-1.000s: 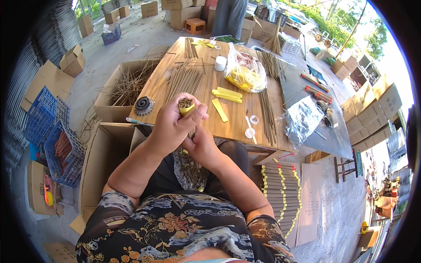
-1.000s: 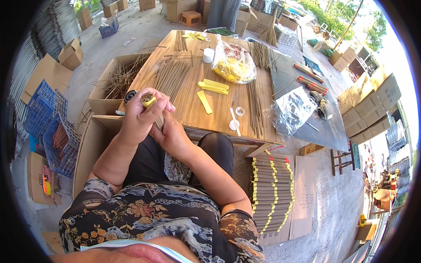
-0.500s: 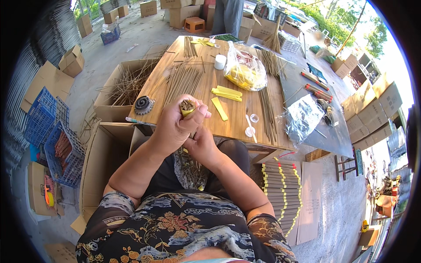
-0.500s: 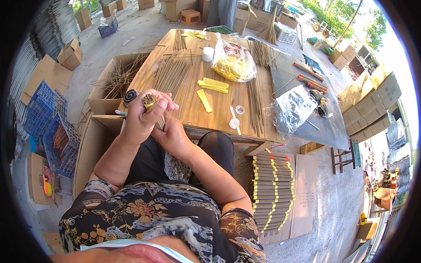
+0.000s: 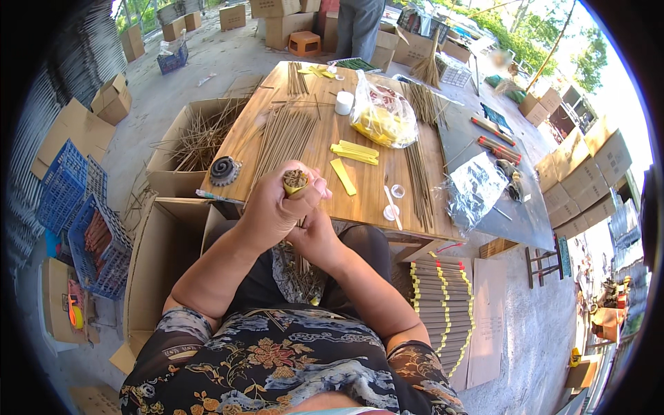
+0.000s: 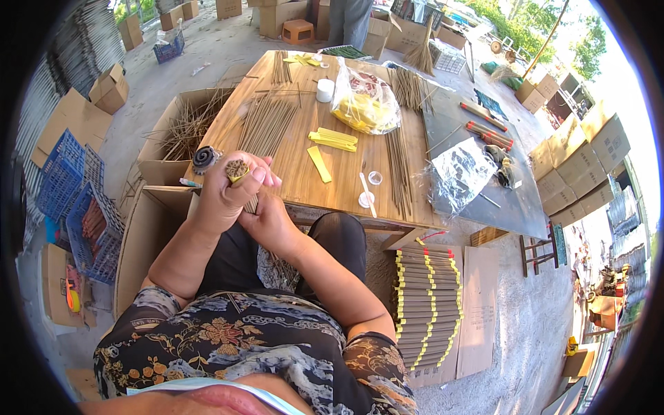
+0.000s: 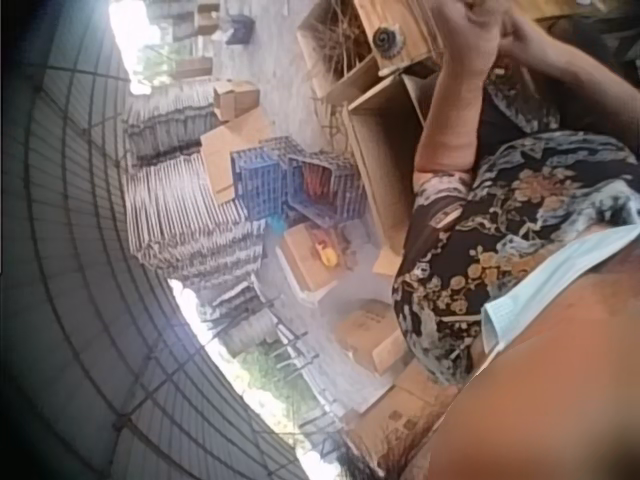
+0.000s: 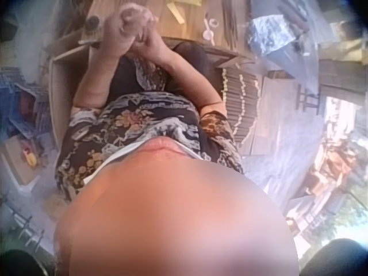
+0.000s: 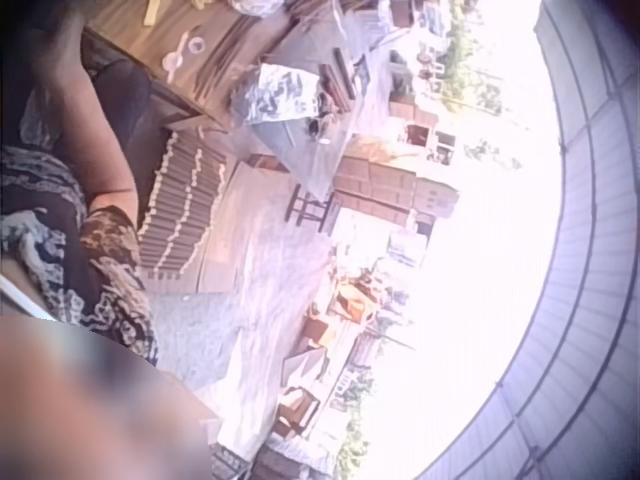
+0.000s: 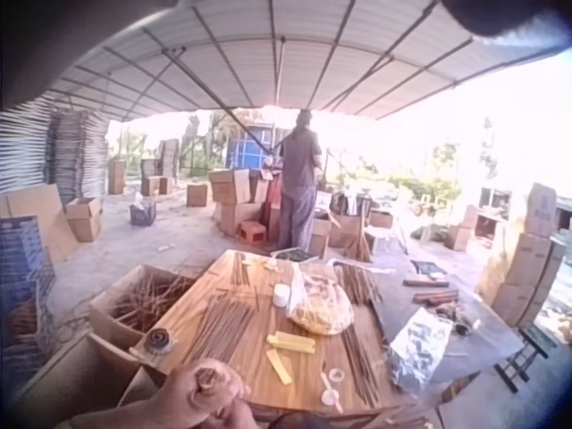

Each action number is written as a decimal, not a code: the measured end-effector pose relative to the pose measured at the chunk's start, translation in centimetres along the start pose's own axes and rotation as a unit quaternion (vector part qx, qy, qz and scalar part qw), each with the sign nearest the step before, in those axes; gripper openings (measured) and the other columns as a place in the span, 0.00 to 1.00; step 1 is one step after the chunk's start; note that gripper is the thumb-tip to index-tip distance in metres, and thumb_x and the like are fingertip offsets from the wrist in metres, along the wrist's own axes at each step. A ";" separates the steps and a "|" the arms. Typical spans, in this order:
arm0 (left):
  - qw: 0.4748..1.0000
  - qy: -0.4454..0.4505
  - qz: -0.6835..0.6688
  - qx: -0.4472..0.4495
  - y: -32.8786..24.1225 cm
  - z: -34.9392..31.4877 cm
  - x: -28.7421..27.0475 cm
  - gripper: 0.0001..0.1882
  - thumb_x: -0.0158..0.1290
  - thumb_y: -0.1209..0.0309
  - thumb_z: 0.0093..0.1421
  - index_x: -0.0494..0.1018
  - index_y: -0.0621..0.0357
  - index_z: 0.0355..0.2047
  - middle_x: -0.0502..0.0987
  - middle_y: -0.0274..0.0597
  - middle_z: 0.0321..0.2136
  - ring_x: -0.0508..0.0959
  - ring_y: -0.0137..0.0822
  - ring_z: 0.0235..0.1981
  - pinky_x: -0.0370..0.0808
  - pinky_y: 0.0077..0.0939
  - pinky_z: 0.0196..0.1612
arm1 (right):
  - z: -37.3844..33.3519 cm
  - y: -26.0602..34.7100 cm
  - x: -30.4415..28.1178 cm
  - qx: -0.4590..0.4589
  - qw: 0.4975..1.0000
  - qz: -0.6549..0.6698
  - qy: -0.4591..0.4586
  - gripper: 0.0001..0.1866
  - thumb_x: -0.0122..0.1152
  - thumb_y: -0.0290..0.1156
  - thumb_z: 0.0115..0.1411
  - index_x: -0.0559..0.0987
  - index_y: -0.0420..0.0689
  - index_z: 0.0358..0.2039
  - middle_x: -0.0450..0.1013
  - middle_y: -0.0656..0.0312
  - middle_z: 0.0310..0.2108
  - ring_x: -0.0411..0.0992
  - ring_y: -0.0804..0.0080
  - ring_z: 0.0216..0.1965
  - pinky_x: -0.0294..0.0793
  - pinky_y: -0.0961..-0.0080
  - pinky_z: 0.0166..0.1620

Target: The person gathers thin sticks from a cardboard box, aligns them into bundles, and secures the bundles with yellow tape. The person repeats this process multiple times, placing finished bundles on the table.

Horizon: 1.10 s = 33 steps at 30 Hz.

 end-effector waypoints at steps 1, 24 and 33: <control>0.999 -0.032 0.034 0.020 0.6 0.0 0.2 0.08 0.50 0.69 0.56 0.66 0.61 0.26 0.72 0.37 0.21 0.74 0.30 0.26 0.67 0.30 0.44 | 0.0 -0.3 0.1 0.003 1.000 -0.028 -0.011 0.22 0.58 0.25 0.48 0.66 0.37 0.44 0.71 0.48 0.36 0.71 0.57 0.42 0.69 0.70 0.44; 0.986 -0.090 0.131 -0.044 2.6 -0.1 0.0 0.08 0.49 0.71 0.56 0.67 0.64 0.26 0.74 0.41 0.24 0.74 0.25 0.28 0.71 0.21 0.38 | -0.3 -1.9 1.6 -0.010 0.983 -0.104 -0.149 0.18 0.58 0.26 0.48 0.68 0.38 0.40 0.72 0.47 0.30 0.71 0.48 0.35 0.71 0.66 0.36; 0.967 -0.217 0.125 -0.043 3.7 0.1 0.6 0.06 0.49 0.73 0.55 0.67 0.65 0.26 0.75 0.42 0.24 0.74 0.26 0.27 0.71 0.20 0.35 | 0.2 0.0 1.1 0.004 0.965 -0.199 -0.169 0.17 0.58 0.27 0.47 0.68 0.39 0.38 0.70 0.47 0.30 0.69 0.48 0.35 0.68 0.61 0.37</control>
Point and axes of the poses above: each hand's wrist, its own z-axis towards the middle knuckle, its own x-axis out of the palm, y = z × x, the point moved 2 cm from there along z, towards the middle knuckle
